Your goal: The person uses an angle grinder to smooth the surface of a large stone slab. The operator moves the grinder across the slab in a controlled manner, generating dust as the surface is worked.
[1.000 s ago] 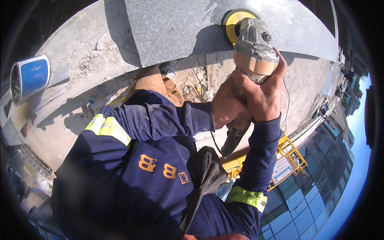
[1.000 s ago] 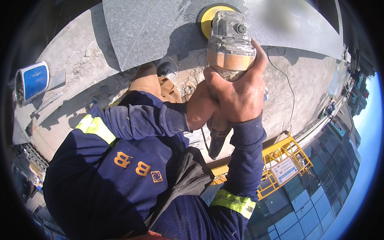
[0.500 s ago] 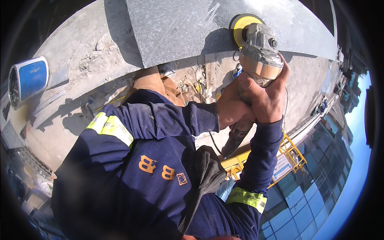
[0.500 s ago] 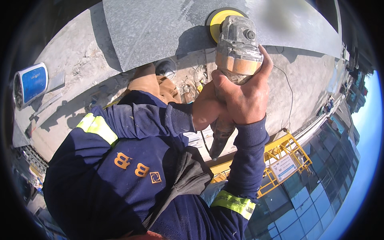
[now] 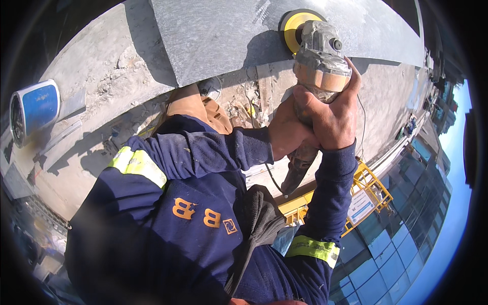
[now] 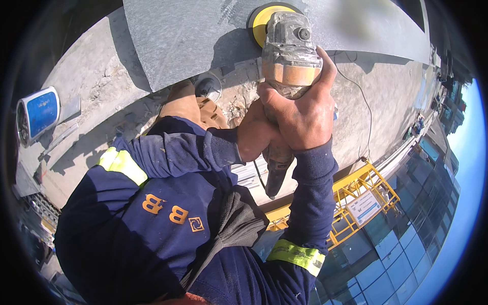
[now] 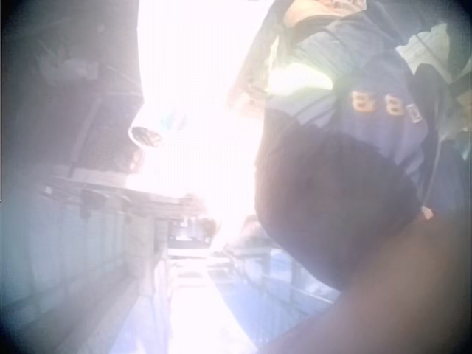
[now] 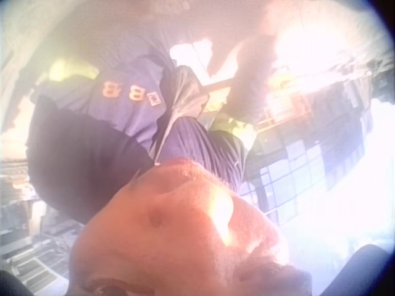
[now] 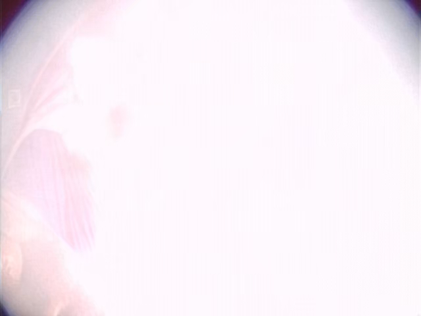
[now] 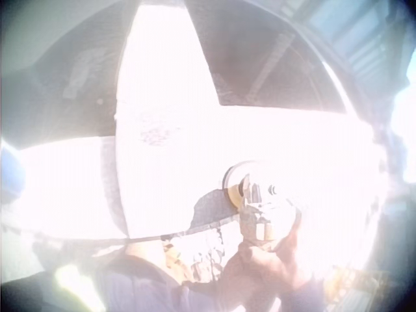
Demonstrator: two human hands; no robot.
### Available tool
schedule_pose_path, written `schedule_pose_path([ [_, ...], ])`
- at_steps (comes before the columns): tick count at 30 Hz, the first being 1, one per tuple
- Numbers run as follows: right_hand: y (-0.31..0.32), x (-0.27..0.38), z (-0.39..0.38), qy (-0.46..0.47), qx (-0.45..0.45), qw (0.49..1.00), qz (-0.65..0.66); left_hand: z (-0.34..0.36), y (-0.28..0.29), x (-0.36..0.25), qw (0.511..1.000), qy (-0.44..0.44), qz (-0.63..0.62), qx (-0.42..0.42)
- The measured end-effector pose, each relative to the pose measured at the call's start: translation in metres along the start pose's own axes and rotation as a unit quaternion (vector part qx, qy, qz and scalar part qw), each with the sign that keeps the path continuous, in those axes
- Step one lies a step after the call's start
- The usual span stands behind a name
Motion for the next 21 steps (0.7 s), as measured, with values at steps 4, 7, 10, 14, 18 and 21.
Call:
schedule_pose_path([
  [4, 0.002, -0.001, 0.0, 0.02, 0.006, 1.0, 0.002, -0.003, 0.003, 0.003, 0.999, -0.02, 0.019, 0.032],
  [7, 0.015, -0.012, 0.014, -0.053, -0.02, 0.998, 0.039, 0.022, -0.007, 0.01, 0.999, 0.03, 0.008, 0.014],
  [10, 0.026, -0.024, 0.027, -0.086, -0.058, 0.99, 0.097, 0.048, -0.016, 0.011, 0.997, 0.073, 0.033, 0.018],
  [14, 0.031, -0.035, 0.03, -0.098, -0.056, 0.991, 0.066, 0.051, -0.019, 0.014, 0.997, 0.068, 0.029, 0.022],
  [18, 0.026, -0.035, 0.026, -0.058, -0.034, 0.997, 0.039, 0.041, -0.017, 0.015, 1.0, 0.029, 0.005, 0.003],
  [21, 0.028, -0.032, 0.03, -0.091, -0.049, 0.994, 0.041, 0.046, -0.017, 0.01, 0.998, 0.059, 0.008, 0.015],
])
Point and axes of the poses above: each hand's wrist, its own z-axis towards the middle knuckle, its own y-axis out of the back of the hand, x = y × z, the point moved 1 cm from there along z, towards the middle knuckle, and after that the axes turned 1 degree about -z, right-handed, at the moved point
